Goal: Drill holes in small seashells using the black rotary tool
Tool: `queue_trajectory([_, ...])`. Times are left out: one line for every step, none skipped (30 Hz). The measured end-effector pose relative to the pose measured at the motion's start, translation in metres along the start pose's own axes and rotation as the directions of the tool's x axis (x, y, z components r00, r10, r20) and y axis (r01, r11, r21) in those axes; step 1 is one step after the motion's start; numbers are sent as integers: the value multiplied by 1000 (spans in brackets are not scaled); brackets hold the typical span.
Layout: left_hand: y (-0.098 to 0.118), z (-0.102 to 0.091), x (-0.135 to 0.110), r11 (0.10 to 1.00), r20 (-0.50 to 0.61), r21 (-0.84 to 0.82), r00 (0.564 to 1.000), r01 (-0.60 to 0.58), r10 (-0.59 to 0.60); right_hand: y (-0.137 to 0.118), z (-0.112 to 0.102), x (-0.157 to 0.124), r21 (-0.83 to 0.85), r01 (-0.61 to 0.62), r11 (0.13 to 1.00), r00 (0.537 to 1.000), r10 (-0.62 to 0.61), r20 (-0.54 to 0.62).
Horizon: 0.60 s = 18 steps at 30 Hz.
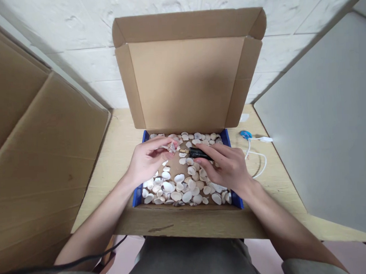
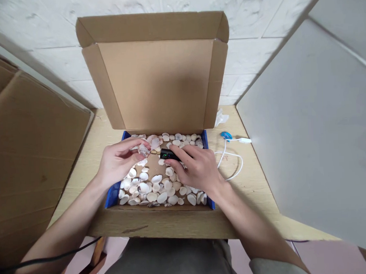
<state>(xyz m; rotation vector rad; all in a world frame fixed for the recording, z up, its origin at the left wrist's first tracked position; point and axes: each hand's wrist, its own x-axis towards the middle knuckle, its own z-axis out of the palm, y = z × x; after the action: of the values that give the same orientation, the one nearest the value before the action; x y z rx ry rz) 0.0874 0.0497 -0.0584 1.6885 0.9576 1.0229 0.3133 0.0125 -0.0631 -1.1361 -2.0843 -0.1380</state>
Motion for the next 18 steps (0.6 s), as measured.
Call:
queue_trajectory([1, 0, 0, 1000, 8, 0, 1000, 10, -10, 0, 0, 0, 11, -10, 1000, 1000, 10, 4])
queue_trajectory([1, 0, 0, 1000, 14, -6, 1000, 20, -19, 0, -1, 0, 19, -20, 1000, 1000, 20, 8])
queue_trajectory([1, 0, 0, 1000, 13, -19, 1000, 25, -25, 1, -1, 0, 25, -29, 999, 1000, 29, 9])
queue_trajectory([1, 0, 0, 999, 3, -38, 1000, 25, -25, 1, -1, 0, 29, -36, 999, 999, 36, 7])
queue_trajectory([1, 0, 1, 998, -16, -57, 1000, 21, -22, 1, -1, 0, 31, -41, 999, 999, 41, 1])
queue_trajectory([1, 0, 1, 997, -36, -74, 999, 15, -18, 2, -1, 0, 29, -42, 999, 999, 42, -7])
queue_trajectory([1, 0, 1, 996, -55, -85, 998, 10, -14, 2, -1, 1, 20, -36, 999, 999, 37, -15])
queue_trajectory([1, 0, 1, 996, -69, -93, 998, 6, -12, 2, -1, 1, 3, -26, 1000, 999, 27, -26])
queue_trajectory([0, 0, 1, 995, -74, -99, 997, 3, -10, 2, -1, 1, -20, -15, 1000, 999, 14, -37])
queue_trajectory([0, 0, 1, 994, -77, -107, 997, -1, -7, 2, -1, 2, -46, -3, 999, 999, 1, -47])
queue_trajectory([0, 0, 1, 993, -76, -118, 997, -2, -7, 2, -1, 2, -69, 6, 998, 998, -10, -57])
queue_trajectory([0, 0, 1, 992, -74, -129, 997, 1, -10, 2, -1, 3, -88, 12, 996, 998, -18, -64])
queue_trajectory([-1, 0, 0, 990, -72, -139, 997, 10, -20, 2, -1, 3, -99, 16, 995, 997, -23, -68])
queue_trajectory([-1, 0, 0, 989, -68, -145, 997, 24, -34, 2, -1, 3, -105, 21, 994, 997, -28, -66])
queue_trajectory([-1, 0, 0, 988, -68, -146, 996, 41, -51, 2, -1, 3, -110, 26, 994, 998, -33, -60])
queue_trajectory([-1, 0, 0, 988, -69, -145, 995, 57, -67, 2, 0, 3, -115, 33, 993, 998, -39, -53])
queue_trajectory([-1, 0, 0, 987, -72, -141, 994, 72, -82, 2, 0, 2, -118, 41, 992, 998, -47, -46])
queue_trajectory([-1, 0, 0, 987, -80, -135, 992, 82, -94, 2, 0, 2, -122, 49, 991, 998, -55, -41])
